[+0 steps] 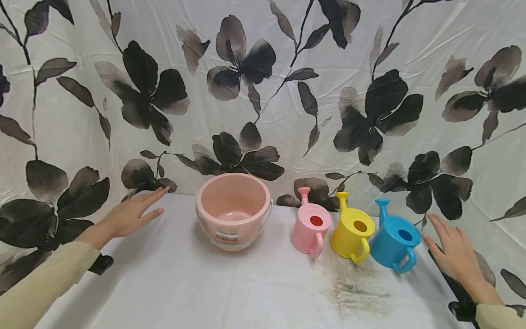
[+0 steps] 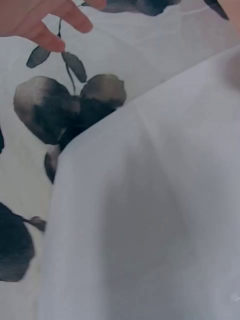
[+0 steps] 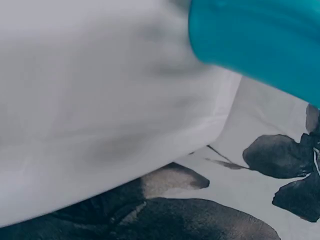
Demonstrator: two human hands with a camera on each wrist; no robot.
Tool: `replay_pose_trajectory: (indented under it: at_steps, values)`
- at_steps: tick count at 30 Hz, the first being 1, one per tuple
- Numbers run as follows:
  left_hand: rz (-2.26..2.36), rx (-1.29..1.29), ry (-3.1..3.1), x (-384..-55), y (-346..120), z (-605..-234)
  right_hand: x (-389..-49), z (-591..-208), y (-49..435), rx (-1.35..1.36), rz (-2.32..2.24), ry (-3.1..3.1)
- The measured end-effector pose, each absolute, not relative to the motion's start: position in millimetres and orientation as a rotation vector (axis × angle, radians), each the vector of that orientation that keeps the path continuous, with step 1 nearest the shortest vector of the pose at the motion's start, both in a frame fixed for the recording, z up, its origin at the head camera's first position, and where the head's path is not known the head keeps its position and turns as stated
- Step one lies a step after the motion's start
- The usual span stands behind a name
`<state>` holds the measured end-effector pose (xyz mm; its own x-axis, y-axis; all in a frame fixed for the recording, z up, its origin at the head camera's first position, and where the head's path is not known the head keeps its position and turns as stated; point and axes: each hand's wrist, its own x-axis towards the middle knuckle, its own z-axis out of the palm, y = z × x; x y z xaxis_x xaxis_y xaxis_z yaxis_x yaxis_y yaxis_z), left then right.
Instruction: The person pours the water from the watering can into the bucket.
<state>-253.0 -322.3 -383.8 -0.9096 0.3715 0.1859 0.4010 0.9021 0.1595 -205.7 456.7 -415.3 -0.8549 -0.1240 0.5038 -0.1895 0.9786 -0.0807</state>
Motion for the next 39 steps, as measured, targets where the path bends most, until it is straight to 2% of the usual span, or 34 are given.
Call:
replay_pose_trajectory:
  at_steps: [21,39]
  values:
    - [-0.756,-0.393,-2.819,-266.7,-274.9,-394.5,-186.1,-427.3,436.5,0.016,0.213,-2.580]
    - [-1.151,-0.211,-2.789,-278.8,-249.8,-387.6,-177.7,-435.5,423.0,-0.081,0.345,-2.645]
